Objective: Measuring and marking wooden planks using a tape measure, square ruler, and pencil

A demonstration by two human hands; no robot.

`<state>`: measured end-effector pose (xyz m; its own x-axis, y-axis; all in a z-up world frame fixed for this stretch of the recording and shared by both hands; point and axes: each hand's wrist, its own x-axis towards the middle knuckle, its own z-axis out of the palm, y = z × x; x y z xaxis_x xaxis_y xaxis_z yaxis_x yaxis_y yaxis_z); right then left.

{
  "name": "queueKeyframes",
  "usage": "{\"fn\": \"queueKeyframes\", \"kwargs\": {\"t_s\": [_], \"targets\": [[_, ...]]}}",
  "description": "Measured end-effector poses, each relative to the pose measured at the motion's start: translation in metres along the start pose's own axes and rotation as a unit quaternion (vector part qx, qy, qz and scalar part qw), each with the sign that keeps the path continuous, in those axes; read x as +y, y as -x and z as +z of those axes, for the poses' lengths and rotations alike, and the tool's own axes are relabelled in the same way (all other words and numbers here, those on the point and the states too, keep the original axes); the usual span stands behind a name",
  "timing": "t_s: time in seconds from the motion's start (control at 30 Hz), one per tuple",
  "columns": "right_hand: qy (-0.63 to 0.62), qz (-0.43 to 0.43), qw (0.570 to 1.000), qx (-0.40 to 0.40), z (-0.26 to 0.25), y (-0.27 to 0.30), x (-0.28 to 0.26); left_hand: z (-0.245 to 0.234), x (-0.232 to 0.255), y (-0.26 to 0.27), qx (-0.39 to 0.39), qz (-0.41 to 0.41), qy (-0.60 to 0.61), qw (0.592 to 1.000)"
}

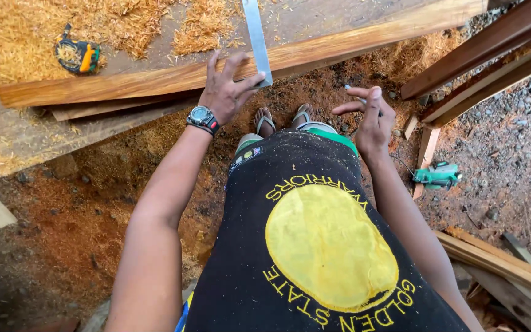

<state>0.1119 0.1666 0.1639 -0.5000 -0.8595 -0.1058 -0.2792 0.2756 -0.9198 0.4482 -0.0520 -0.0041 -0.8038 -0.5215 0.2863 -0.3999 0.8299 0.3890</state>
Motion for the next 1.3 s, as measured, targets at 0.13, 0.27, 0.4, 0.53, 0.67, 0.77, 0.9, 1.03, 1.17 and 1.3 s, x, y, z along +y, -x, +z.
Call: {"fn": "queueKeyframes", "kwargs": {"t_s": [0.13,0.27,0.4,0.53,0.67,0.77,0.9,1.03,1.17,1.3], "targets": [[-0.012,-0.002,1.0,-0.018,0.01,0.003,-0.004,-0.002,-0.006,-0.007,-0.022,0.029,-0.02,0.999],[-0.011,-0.02,0.999,-0.034,0.019,0.003,-0.002,-0.004,-0.006,-0.007,-0.057,0.016,-0.009,0.998],[0.053,-0.039,0.997,-0.049,0.025,0.001,-0.015,-0.003,-0.005,-0.009,-0.059,0.008,-0.033,0.998],[0.035,-0.03,0.997,-0.055,0.032,-0.001,-0.017,-0.003,-0.002,-0.01,-0.062,0.003,-0.028,0.998],[0.016,-0.029,0.997,-0.069,0.038,-0.006,-0.02,-0.004,-0.002,-0.009,-0.062,-0.005,-0.013,0.998],[-0.065,-0.004,0.995,-0.082,0.048,-0.012,-0.015,-0.001,-0.003,-0.008,-0.058,-0.004,-0.014,0.998],[-0.023,-0.036,0.994,-0.099,0.056,-0.024,-0.016,-0.01,-0.001,-0.01,-0.064,0.002,-0.005,0.998],[-0.041,-0.044,0.993,-0.106,0.064,-0.03,-0.023,-0.009,-0.002,-0.012,-0.051,0.009,-0.004,0.999],[0.005,-0.043,0.992,-0.115,0.067,-0.032,-0.027,-0.01,-0.002,-0.01,-0.056,0.012,-0.008,0.998],[0.017,-0.059,0.989,-0.133,0.073,-0.036,-0.016,-0.012,-0.001,-0.011,-0.054,0.014,-0.012,0.998]]}}
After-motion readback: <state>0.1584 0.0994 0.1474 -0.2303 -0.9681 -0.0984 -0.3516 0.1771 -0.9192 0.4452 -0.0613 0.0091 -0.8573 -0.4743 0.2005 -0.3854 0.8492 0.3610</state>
